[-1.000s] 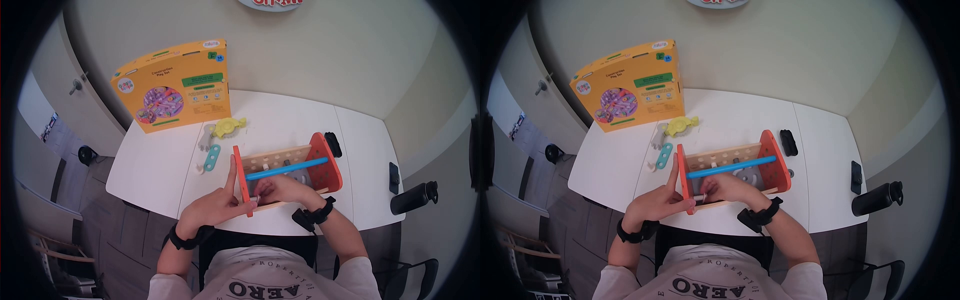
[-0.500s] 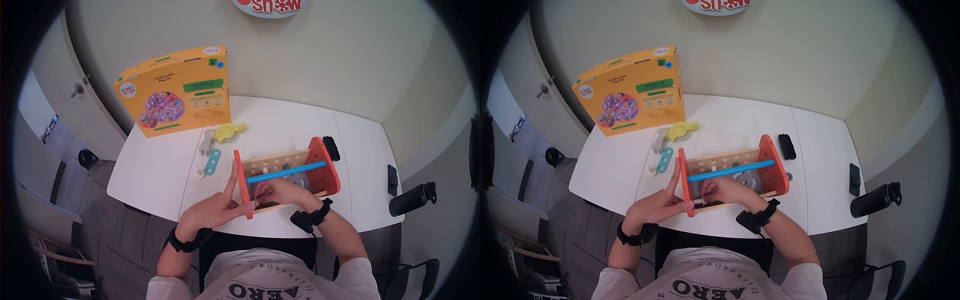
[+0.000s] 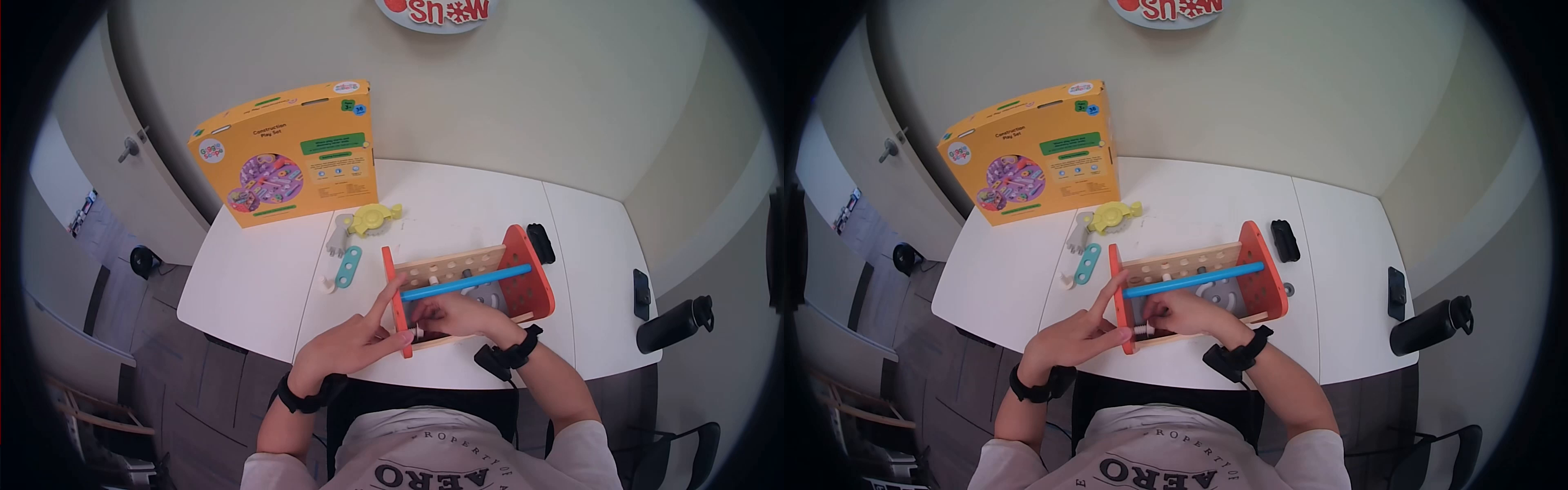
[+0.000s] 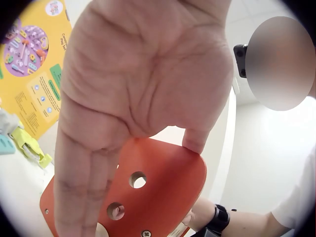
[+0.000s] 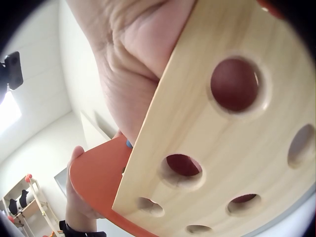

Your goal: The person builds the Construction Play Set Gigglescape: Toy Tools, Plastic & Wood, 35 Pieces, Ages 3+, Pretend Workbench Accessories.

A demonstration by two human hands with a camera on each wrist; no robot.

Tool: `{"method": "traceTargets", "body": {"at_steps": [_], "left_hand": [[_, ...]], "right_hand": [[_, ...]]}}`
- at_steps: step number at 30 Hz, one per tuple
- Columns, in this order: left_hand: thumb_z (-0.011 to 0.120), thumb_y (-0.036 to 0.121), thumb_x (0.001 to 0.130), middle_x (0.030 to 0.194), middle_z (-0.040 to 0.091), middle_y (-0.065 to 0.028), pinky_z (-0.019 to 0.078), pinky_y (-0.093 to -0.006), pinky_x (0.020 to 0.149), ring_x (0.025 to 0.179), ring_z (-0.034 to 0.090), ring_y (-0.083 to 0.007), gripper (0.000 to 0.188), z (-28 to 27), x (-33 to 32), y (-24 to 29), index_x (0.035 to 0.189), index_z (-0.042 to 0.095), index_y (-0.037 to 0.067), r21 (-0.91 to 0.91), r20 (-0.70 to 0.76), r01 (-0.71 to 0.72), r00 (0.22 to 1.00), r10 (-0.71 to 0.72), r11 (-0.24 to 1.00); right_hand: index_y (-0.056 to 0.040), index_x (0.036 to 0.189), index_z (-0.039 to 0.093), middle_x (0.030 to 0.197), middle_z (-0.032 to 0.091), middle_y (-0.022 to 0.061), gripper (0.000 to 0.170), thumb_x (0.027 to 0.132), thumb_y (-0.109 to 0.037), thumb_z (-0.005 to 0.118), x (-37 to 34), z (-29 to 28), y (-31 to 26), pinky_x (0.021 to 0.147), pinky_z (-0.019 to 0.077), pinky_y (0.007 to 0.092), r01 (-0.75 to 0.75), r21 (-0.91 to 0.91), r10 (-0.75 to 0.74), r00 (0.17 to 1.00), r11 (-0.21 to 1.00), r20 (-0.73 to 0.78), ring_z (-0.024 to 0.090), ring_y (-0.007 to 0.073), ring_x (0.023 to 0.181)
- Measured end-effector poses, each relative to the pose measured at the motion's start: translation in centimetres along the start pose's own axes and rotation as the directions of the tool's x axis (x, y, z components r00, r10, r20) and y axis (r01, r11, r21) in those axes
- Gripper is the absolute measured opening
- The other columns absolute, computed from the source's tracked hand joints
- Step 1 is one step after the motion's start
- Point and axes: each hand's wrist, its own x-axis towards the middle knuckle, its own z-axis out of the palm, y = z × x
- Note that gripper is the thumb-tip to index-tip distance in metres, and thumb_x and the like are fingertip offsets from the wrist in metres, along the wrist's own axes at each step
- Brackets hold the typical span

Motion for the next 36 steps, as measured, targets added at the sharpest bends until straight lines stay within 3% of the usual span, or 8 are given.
{"method": "traceTargets", "body": {"at_steps": [5,12,15,18,23,30,33,36], "left_hand": [[0.059,0.048,0.107,0.095,0.076,-0.0268,0.057,-0.039,0.087,0.09,0.077,-0.042,0.093,0.0,0.1,-0.3,0.17,-0.003,0.018,0.015,0.005,0.019,1.0,-0.019,1.0],[0.058,0.044,0.108,0.106,0.074,-0.0315,0.0564,-0.0411,0.092,0.098,0.076,-0.043,0.091,-0.1,0.1,0.0,0.17,-0.003,0.018,0.006,0.022,0.035,0.999,-0.036,0.999],[0.058,0.046,0.107,0.106,0.074,-0.0324,0.0563,-0.0416,0.092,0.098,0.076,-0.0439,0.091,-0.2,0.1,0.4,0.17,-0.003,0.018,0.006,0.023,0.037,0.999,-0.038,0.999],[0.057,0.048,0.107,0.104,0.074,-0.033,0.0562,-0.0419,0.092,0.098,0.076,-0.0444,0.092,-0.2,0.1,0.4,0.17,-0.004,0.018,0.014,0.029,0.041,0.999,-0.042,0.999],[0.056,0.049,0.107,0.104,0.074,-0.0325,0.0561,-0.0414,0.091,0.098,0.076,-0.0444,0.092,-0.2,0.1,0.1,0.17,-0.004,0.018,0.019,0.025,0.022,0.999,-0.023,1.0],[0.056,0.051,0.107,0.107,0.074,-0.0324,0.0569,-0.0412,0.091,0.099,0.076,-0.044,0.093,-0.4,0.1,0.2,0.17,-0.004,0.018,0.029,0.033,0.024,0.999,-0.025,0.999],[0.056,0.051,0.107,0.106,0.073,-0.0327,0.0572,-0.0412,0.091,0.099,0.076,-0.0442,0.093,-0.3,0.1,-0.1,0.17,-0.004,0.018,0.022,0.025,0.007,1.0,-0.008,1.0],[0.056,0.051,0.107,0.104,0.074,-0.0328,0.0571,-0.0413,0.09,0.098,0.076,-0.0444,0.093,-0.2,0.2,-0.1,0.17,-0.004,0.018,0.018,0.024,0.004,1.0,-0.005,1.0]], "right_hand": [[0.0002,0.103,0.075,0.089,0.076,0.0144,0.015,0.094,-0.01,0.07,-0.3,-0.1,-0.7,0.076,0.0575,0.036,-0.03,-0.103,0.031,1.0,0.994,0.005,0.074,0.0239,0.083],[-0.0005,0.105,0.074,0.088,0.076,0.0147,0.017,0.095,-0.013,0.071,-0.1,-0.1,-0.6,0.074,0.0572,0.0369,0.0,-0.185,0.012,0.998,0.983,0.06,0.074,0.0242,0.082],[0.0,0.108,0.071,0.086,0.075,0.0144,0.018,0.095,-0.013,0.072,0.0,0.1,0.1,0.073,0.0567,0.0366,0.01,-0.044,-0.009,1.0,0.999,0.011,0.073,0.0234,0.081],[0.0001,0.111,0.068,0.085,0.074,0.0133,0.02,0.095,-0.011,0.072,0.1,0.0,0.7,0.071,0.0565,0.0363,0.006,-0.078,-0.004,1.0,0.997,0.028,0.073,0.0223,0.079],[0.0009,0.102,0.071,0.082,0.074,0.0113,0.015,0.098,-0.013,0.069,-0.1,0.1,-0.3,0.068,0.0559,0.0362,-0.029,-0.073,0.029,1.0,0.997,0.007,0.072,0.0212,0.074],[0.0033,0.086,0.076,0.067,0.07,0.0137,0.033,0.101,-0.024,0.065,-0.3,0.0,-1.9,0.066,0.0547,0.0379,-0.09,-0.186,0.092,0.996,0.979,0.005,0.071,0.0247,0.066],[0.0032,0.083,0.076,0.063,0.068,0.0133,0.034,0.1,-0.025,0.066,-0.2,-0.2,-2.5,0.066,0.0544,0.0382,-0.108,-0.334,0.119,0.993,0.936,0.013,0.069,0.0253,0.063],[0.0027,0.089,0.076,0.072,0.072,0.0138,0.027,0.099,-0.022,0.068,-0.1,-0.3,-2.6,0.066,0.055,0.0384,-0.144,-0.342,0.165,0.986,0.928,0.031,0.068,0.0258,0.065]]}}
